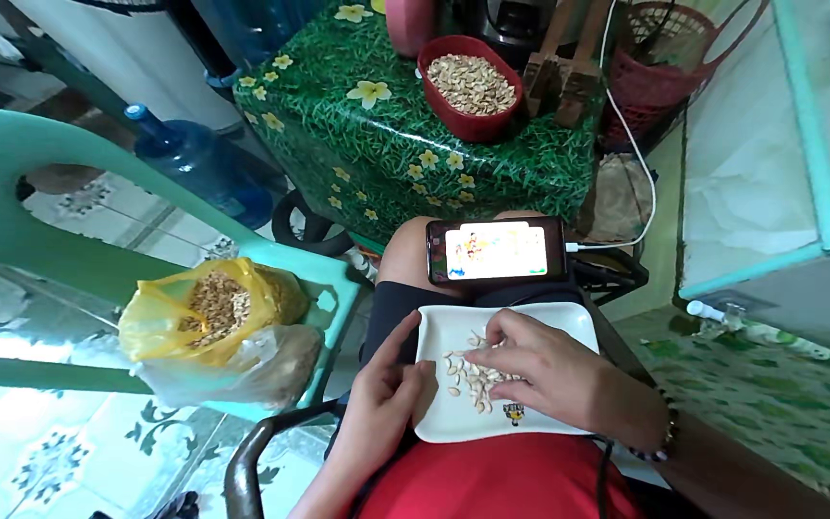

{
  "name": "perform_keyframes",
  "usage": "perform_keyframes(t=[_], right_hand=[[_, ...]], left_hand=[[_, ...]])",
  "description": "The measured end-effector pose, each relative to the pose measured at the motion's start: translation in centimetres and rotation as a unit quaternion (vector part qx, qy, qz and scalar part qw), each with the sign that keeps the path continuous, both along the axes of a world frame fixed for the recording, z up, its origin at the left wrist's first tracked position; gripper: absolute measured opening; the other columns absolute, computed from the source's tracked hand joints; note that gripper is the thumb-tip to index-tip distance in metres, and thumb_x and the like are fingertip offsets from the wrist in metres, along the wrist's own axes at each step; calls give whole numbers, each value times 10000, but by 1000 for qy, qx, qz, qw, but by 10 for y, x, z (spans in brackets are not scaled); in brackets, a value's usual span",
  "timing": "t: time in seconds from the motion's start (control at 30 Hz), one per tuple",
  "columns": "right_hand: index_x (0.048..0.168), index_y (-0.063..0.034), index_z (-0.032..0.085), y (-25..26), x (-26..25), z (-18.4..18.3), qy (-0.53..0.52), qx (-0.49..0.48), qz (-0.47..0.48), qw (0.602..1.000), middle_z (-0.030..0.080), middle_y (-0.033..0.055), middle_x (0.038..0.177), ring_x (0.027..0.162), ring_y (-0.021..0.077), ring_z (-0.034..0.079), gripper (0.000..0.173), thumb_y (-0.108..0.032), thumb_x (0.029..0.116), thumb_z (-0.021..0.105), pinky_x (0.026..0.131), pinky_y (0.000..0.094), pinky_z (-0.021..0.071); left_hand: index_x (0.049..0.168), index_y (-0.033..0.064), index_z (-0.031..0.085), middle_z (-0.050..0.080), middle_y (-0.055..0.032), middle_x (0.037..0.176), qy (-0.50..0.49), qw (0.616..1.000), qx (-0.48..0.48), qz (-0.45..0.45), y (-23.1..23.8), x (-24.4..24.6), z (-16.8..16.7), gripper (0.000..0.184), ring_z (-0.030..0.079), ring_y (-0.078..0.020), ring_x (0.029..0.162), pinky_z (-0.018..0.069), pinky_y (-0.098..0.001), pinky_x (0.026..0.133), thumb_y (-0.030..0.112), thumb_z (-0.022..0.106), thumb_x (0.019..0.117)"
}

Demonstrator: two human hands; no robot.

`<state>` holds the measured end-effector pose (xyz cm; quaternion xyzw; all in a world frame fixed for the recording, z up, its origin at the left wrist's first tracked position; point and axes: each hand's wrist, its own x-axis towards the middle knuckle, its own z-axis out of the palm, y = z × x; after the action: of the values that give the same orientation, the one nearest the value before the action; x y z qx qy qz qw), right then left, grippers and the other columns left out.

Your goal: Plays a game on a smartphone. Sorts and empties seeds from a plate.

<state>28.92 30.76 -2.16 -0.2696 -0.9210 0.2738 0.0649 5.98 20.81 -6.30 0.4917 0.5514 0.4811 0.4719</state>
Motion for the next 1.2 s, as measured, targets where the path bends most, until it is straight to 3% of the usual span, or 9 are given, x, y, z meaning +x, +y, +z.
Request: perform_keyframes(t=[0.17,0.47,0.57,0.7,0.8,0.9,0.97,1.07,1.2], right_hand=[[1077,-146,796,-5,-3,-11,88,55,-8,995,684,83,981,883,193,663,195,-171,984,626,763,318,571],[1052,-94,798,-4,5,0,179,65,-27,981,740,54,958,909,125,693,245,-23,945,589,834,237,563],[1086,-113,789,-3,11,5,157,83,-11,984,750,42,1010,985,157,691,270,-38,955,565,885,281,559],[1199,-170,756,-2,13,7,102,75,15,992,692,56,1175,1098,227,628,261,-214,982,618,872,386,546],[1352,-223,677,-6,4,2,56,61,54,995,595,106,1433,1339,314,543,392,-309,970,662,1036,498,509],[1388,-280,646,-12,-5,-3,11,78,86,993,519,104,1536,1426,361,466,388,-313,1003,617,1126,551,423],[1307,-285,703,-13,-6,-6,12,105,87,991,586,86,1470,1361,355,530,311,-243,1017,599,1078,529,469],[1132,-181,774,-9,-6,-9,48,127,83,987,685,92,1243,1127,305,641,283,-36,959,604,882,439,574],[998,-85,768,-3,-1,-13,88,149,66,983,710,86,1048,953,251,665,212,0,962,578,775,359,576]], left_hand=[[1531,39,399,709,-9,784,1,1000,2,-2,0,-1,0,542,674,-75,625,596,-234,616,47,525,1004],[1535,30,391,700,4,757,1,1000,6,-3,0,-1,-1,548,666,-69,612,590,-231,603,48,517,1002],[1534,28,392,702,4,764,1,1000,8,-3,0,-1,-2,547,666,-70,614,592,-233,607,48,520,1003],[1535,32,394,705,-4,778,-1,1000,12,-5,0,-1,-3,547,666,-76,615,595,-241,606,49,524,1004],[1539,25,385,709,-9,787,-1,1000,13,-4,0,-1,-3,557,668,-77,620,595,-238,611,42,529,1001],[1539,18,382,708,-13,785,-4,1000,11,-2,0,-1,-3,559,669,-74,622,595,-235,613,34,526,999],[1536,14,382,703,-9,775,-2,1000,10,-1,-1,0,-2,558,666,-70,619,593,-234,610,35,524,997],[1537,16,382,705,-6,776,2,1000,15,-3,0,0,-3,559,668,-72,616,593,-234,605,36,524,996],[1535,24,390,706,-4,779,-3,1000,13,-1,0,0,-3,555,666,-72,616,590,-228,605,33,522,996]])
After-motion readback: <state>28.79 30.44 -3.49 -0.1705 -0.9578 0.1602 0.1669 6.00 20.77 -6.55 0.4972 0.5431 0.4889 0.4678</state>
